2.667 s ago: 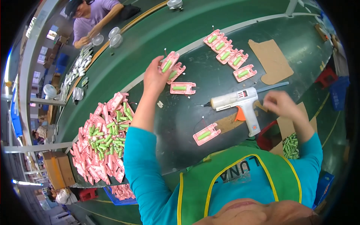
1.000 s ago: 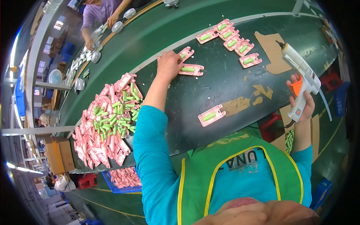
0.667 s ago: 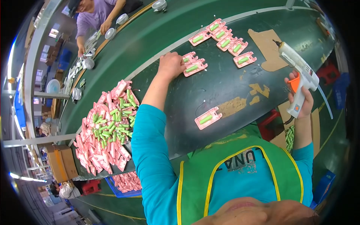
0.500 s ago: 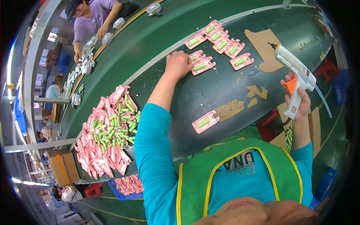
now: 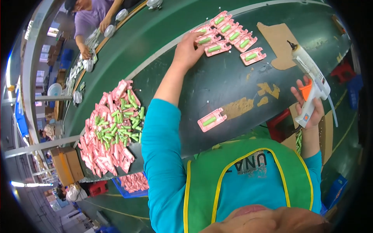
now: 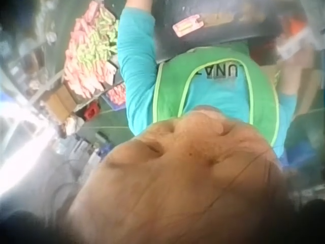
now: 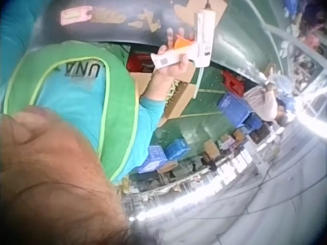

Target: The person assembles components by placing small green components into pink plastic cases, then applying hot glue with a hot glue gun to secure them.

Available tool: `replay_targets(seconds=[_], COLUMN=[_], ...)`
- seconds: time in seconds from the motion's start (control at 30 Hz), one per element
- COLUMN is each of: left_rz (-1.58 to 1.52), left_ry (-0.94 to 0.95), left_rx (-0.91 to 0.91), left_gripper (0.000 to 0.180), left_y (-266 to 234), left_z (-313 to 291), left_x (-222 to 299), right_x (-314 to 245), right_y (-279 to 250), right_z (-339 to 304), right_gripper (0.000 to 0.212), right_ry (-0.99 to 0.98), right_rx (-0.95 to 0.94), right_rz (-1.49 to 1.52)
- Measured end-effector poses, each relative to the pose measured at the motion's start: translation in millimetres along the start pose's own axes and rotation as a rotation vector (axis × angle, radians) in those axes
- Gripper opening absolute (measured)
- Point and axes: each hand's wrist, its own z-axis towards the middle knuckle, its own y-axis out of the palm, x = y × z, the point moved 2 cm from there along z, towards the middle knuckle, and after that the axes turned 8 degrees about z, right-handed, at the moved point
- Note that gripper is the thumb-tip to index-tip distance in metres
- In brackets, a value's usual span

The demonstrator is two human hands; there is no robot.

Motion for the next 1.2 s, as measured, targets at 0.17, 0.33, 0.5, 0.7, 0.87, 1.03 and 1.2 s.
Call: replay_targets(seconds=[0.17, 0.33, 0.5, 0.7, 0.87, 1.03, 1.2], left_rz=[-0.019, 0.307, 0.368, 0.39, 0.401, 0.444, 0.426], left_ry=[0.108, 0.197, 0.111, 0.248, 0.267, 0.259, 0.145], left_rx=[0.055, -0.131, -0.009, 0.019, 0.08, 0.142, 0.109], left_gripper=[0.014, 0.029, 0.02, 0.016, 0.017, 0.016, 0.015], left_y=[-56, -44, -7, 16, 36, 55, 55], left_z=[-97, -222, -257, -213, -138, -78, -67], left_x=[33, 77, 82, 83, 71, 52, 50], right_x=[-2, 0, 11, 12, 16, 25, 30], right_y=[-5, 5, 19, 25, 14, 18, 21], right_z=[-2, 2, 6, 7, 0, 2, 8], right_gripper=[0.078, 0.076, 0.073, 0.071, 0.073, 0.067, 0.064], right_ry=[0.012, 0.046, 0.094, 0.075, 0.101, 0.135, 0.158], right_rx=[-0.1, -0.093, -0.134, -0.127, -0.089, -0.015, -0.009], right_rz=[0.018, -0.004, 0.013, 0.007, 0.032, -0.018, -0.07])
